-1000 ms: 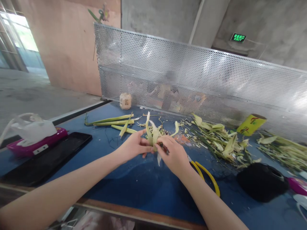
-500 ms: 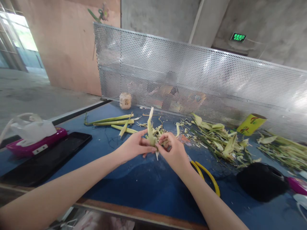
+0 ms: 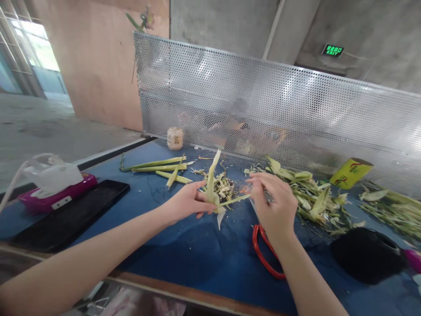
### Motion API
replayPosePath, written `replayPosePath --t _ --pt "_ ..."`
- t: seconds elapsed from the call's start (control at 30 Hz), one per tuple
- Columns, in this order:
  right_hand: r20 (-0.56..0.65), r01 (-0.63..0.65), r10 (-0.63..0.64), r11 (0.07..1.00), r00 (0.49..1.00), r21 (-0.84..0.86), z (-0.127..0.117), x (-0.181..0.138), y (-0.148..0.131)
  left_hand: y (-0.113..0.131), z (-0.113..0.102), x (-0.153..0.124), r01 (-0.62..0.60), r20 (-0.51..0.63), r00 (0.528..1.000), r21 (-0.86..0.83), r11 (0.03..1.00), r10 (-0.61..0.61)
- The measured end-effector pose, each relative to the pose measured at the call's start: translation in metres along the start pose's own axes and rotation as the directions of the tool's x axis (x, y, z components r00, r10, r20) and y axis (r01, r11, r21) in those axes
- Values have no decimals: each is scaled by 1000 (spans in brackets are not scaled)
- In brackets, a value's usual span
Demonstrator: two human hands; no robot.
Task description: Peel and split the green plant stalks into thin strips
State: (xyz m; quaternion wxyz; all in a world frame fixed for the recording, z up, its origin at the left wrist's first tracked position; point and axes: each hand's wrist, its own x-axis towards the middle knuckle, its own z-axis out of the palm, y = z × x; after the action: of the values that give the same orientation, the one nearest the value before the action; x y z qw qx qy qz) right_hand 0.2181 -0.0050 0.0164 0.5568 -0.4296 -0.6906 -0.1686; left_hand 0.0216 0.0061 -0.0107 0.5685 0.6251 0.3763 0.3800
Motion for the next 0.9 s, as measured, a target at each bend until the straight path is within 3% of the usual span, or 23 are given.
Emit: replayPosePath --t 0.03,0.1,0.13,0.23,0.3,0.33,0.53,0.7,0.9 --pt "2 -29 29 999 1000 32 -2 3 3 -1 1 0 4 25 1000 -13 1000 -4" --pt "155 -168 144 974 977 155 -3 7 9 -3 2 -1 22 107 994 -43 999 -17" --pt "287 -267 197 936 938 231 -1 7 12 -4 2 -1 38 161 987 -59 998 -28" --pt "652 -557 227 750 724 357 11 0 19 -3 2 -4 73 310 950 -108 992 -36" --pt "750 -652 189 652 634 387 21 -7 20 0 1 -6 77 374 927 -142 987 -19" --pt "773 -681 164 607 612 410 25 -10 20 2 1 -7 84 394 919 -153 985 -17" --pt "780 -739 100 414 618 532 32 -18 14 6 1 -7 254 436 886 -169 952 -159" --pt "782 -734 104 438 615 519 29 -19 15 4 2 -7 310 482 859 -220 925 -173" --pt "752 -706 128 474 647 526 28 -17 9 5 0 -7 331 496 848 -223 917 -186"
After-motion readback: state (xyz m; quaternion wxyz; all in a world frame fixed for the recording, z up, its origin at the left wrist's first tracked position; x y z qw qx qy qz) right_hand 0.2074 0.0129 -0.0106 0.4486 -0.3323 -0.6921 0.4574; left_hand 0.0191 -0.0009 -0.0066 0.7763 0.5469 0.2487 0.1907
